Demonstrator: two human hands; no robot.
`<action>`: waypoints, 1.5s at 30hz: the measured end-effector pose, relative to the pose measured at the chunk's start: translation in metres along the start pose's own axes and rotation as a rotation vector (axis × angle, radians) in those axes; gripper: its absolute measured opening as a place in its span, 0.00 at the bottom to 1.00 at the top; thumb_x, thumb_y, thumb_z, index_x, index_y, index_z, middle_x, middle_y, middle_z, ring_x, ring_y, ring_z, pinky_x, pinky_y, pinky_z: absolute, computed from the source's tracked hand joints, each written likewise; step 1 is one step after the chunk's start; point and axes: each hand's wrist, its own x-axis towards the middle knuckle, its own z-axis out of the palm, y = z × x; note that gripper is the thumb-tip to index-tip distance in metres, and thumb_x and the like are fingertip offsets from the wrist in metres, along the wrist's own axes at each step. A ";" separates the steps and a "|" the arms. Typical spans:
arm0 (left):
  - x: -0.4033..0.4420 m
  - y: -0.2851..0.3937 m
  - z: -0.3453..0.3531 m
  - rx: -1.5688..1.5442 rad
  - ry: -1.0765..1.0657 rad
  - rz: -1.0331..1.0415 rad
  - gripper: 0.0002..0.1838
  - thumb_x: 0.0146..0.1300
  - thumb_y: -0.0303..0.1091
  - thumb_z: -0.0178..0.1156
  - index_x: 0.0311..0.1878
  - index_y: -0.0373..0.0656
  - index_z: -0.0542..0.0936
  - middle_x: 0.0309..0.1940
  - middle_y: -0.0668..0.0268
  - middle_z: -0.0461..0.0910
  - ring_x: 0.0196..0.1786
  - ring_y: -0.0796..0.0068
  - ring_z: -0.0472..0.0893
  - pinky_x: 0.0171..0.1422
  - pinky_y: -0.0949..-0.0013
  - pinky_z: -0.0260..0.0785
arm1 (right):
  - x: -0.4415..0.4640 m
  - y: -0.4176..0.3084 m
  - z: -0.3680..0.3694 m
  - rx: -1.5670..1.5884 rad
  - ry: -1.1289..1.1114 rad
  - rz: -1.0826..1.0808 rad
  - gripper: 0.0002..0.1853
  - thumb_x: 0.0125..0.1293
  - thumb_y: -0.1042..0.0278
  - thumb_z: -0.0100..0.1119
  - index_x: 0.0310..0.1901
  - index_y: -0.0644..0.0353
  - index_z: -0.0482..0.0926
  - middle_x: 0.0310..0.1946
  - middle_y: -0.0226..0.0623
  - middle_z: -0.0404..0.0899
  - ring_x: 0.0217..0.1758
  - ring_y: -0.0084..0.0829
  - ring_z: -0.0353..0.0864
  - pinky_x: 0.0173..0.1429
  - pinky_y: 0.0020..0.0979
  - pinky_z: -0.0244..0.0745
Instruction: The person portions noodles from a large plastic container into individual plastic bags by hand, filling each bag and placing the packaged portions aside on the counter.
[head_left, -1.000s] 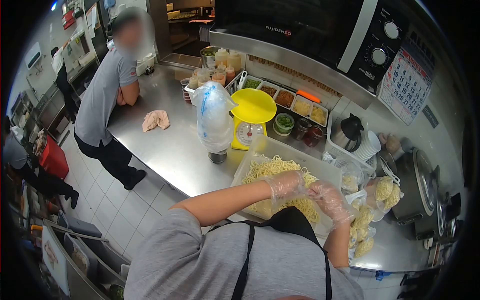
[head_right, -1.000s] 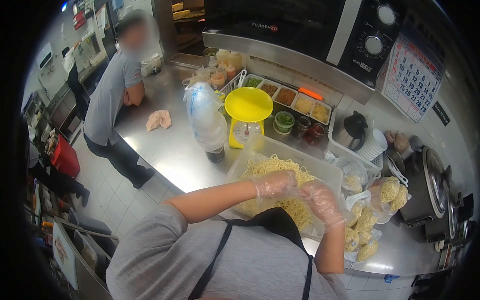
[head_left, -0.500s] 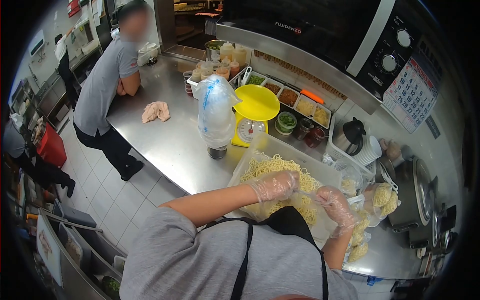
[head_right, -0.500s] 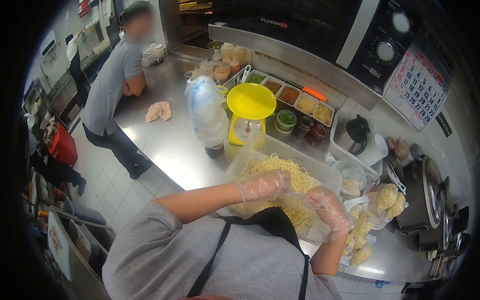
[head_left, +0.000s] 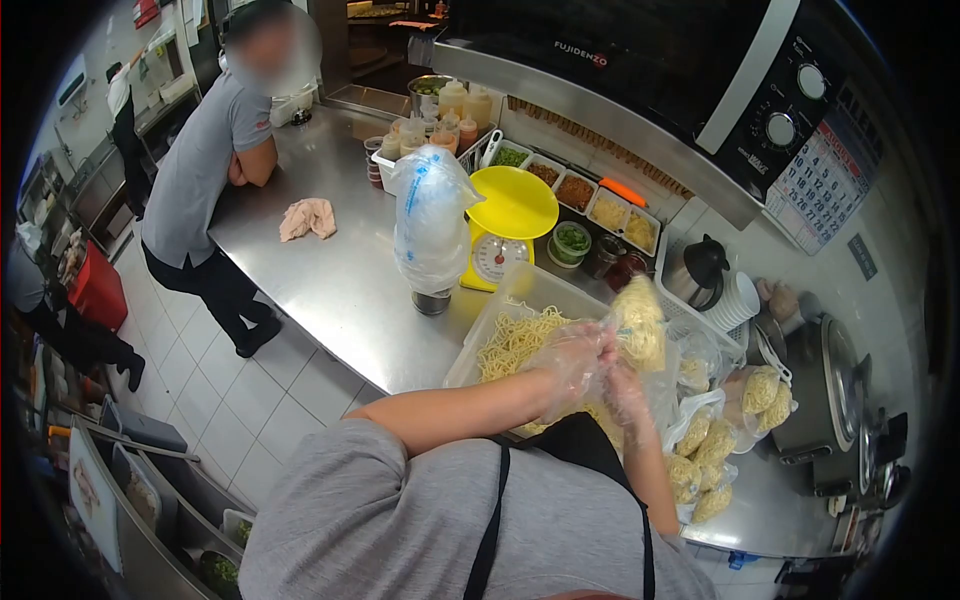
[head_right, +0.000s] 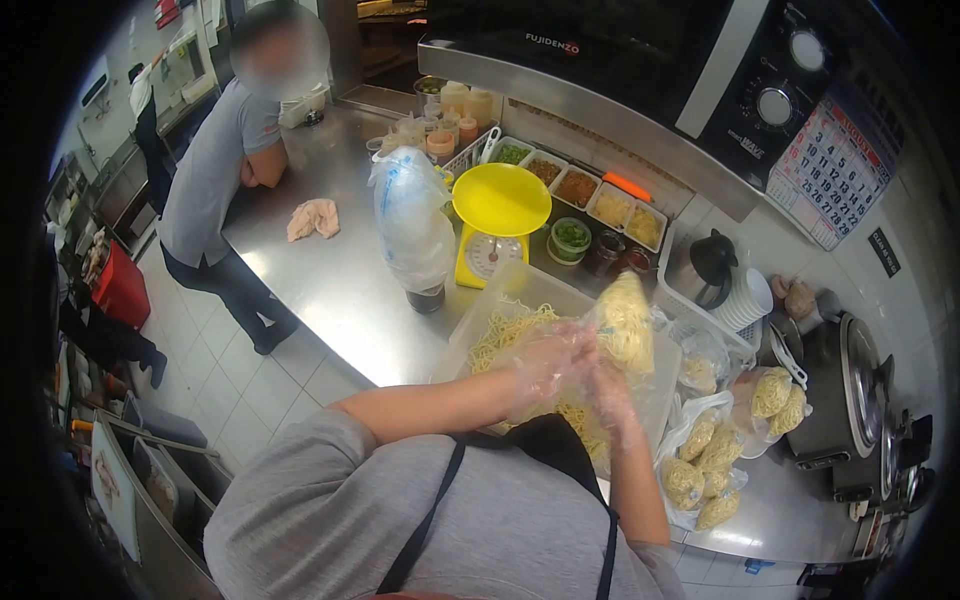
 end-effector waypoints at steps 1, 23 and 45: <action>0.002 0.000 -0.004 -0.006 -0.001 0.005 0.10 0.62 0.36 0.60 0.43 0.43 0.76 0.33 0.70 0.74 0.42 0.80 0.73 0.45 0.81 0.65 | 0.001 0.002 0.000 -0.057 0.004 0.034 0.17 0.68 0.56 0.50 0.44 0.61 0.77 0.36 0.34 0.79 0.41 0.30 0.76 0.46 0.30 0.70; 0.010 0.033 -0.039 0.875 -0.351 0.585 0.09 0.61 0.34 0.58 0.36 0.37 0.78 0.32 0.67 0.74 0.34 0.79 0.74 0.39 0.74 0.68 | -0.010 -0.055 0.017 -0.597 0.139 -0.580 0.11 0.60 0.66 0.59 0.38 0.64 0.77 0.30 0.40 0.75 0.40 0.38 0.76 0.44 0.34 0.70; 0.044 0.014 -0.073 1.387 -0.426 0.697 0.09 0.56 0.36 0.62 0.33 0.42 0.76 0.33 0.63 0.74 0.39 0.64 0.75 0.44 0.66 0.67 | 0.017 -0.008 -0.041 0.404 0.211 0.036 0.15 0.64 0.52 0.56 0.34 0.57 0.77 0.27 0.25 0.72 0.32 0.18 0.68 0.39 0.23 0.62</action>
